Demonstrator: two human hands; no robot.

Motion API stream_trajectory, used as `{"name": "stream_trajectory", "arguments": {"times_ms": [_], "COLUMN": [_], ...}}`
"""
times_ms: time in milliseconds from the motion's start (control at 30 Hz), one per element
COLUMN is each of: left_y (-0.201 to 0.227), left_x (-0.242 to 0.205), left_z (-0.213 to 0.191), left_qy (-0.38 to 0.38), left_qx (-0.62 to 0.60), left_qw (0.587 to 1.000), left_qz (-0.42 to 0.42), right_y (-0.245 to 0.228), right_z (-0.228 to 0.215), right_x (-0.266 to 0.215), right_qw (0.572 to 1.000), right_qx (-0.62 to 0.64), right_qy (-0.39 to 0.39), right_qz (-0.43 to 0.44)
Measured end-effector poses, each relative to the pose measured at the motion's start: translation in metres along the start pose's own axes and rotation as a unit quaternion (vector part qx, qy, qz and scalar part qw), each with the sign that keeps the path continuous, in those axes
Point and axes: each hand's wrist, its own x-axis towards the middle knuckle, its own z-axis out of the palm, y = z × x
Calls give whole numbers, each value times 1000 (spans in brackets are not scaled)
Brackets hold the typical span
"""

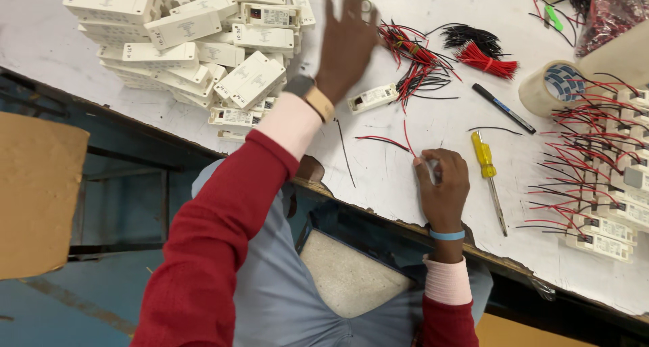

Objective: The person sits at a workbench and repeatedly picks up white electrical components, inserts red and black wires into their terminals, and tightens the screws with a yellow screwdriver. Completed units are placed to the side while the person continues the same process on new components.

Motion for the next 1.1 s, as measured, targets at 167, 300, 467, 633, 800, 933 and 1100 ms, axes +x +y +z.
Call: {"name": "stream_trajectory", "arguments": {"times_ms": [167, 300, 467, 633, 800, 933, 1100], "left_y": [-35, -22, -31, -70, -70, -59, -49], "left_x": [-11, -19, -15, -11, -27, -29, -22], "left_z": [6, 11, 8, 1, 15, 18, -3], "left_qy": [-111, -247, -135, -212, -115, -131, -179], "left_qx": [205, 58, -56, -61, -48, -17, -142], "left_qw": [971, 967, 989, 974, 992, 989, 971], "left_qz": [-43, -20, 32, -48, 20, 64, 70], "right_y": [-1, 1, 6, 7, 7, 5, 5], "right_z": [0, 1, 1, 0, 0, 0, -1], "right_x": [0, -1, -3, -3, -1, -3, -1], "right_qw": [1000, 1000, 1000, 1000, 1000, 1000, 999], "right_qx": [-8, -1, 16, 13, 19, 18, 31], "right_qy": [2, -3, -4, -6, -1, -2, -4], "right_qz": [-11, 0, 8, 14, -3, 1, 9]}}
